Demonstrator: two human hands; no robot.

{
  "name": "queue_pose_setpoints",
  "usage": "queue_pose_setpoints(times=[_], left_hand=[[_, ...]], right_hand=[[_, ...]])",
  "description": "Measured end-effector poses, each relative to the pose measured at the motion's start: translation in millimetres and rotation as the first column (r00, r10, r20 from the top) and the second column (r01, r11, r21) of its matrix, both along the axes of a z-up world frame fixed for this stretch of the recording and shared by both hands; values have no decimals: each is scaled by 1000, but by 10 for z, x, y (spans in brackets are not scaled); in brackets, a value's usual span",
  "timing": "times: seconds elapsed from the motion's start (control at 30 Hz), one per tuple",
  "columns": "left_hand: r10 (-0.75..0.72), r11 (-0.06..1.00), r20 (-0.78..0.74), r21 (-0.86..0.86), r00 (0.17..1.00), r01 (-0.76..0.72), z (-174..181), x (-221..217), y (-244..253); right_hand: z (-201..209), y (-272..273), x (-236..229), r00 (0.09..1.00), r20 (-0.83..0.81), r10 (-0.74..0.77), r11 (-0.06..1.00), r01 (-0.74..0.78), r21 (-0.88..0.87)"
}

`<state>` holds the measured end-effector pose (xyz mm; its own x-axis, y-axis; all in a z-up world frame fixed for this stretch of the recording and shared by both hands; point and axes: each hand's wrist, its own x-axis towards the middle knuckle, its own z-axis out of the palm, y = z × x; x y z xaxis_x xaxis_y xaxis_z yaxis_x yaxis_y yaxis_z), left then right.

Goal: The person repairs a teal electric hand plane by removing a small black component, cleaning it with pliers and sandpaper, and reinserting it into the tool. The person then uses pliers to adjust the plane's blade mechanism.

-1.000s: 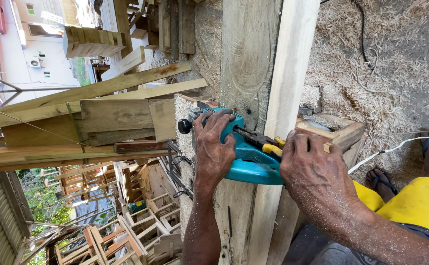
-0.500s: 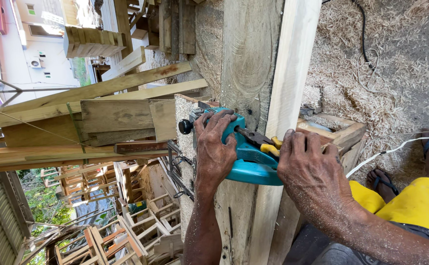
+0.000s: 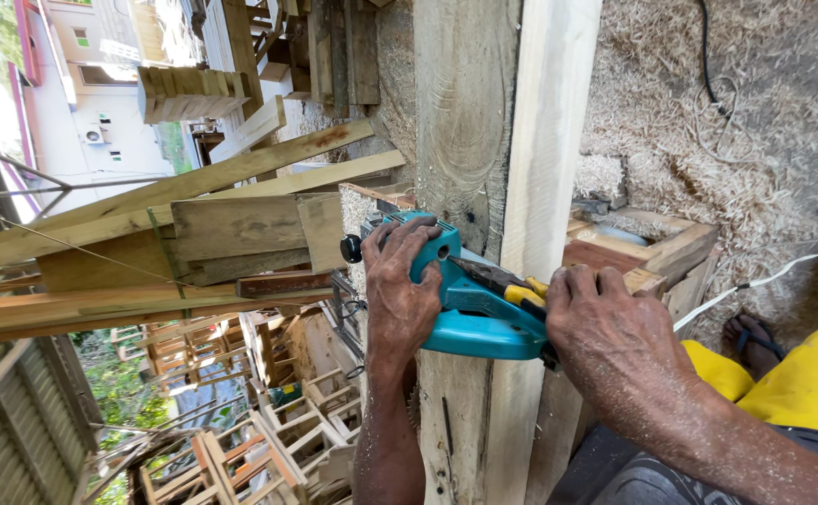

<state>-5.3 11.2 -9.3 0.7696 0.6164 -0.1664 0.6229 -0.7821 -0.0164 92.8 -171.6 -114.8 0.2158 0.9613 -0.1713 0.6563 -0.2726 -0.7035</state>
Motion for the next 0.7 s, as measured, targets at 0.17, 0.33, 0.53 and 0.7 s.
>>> queue_pose_setpoints(times=[0.17,0.33,0.53,0.7], left_hand=[[29,994,200,94,979,-49,-47,-154,-16],[-35,882,444,435,895,-181,-134,-620,-568],[683,726,663,-571,306,-384,-581,-983,-1073],[782,599,604,-797,157,83,-834,-881,-941]], right_hand=[[-212,-55,-69,954,-298,-33,999,31,-9],[-449,-81,-58,865,-493,-97,994,113,3],[-663,-20,-25,681,-727,-85,996,88,-34],[-771,13,-74,551,-825,-128,979,205,-15]])
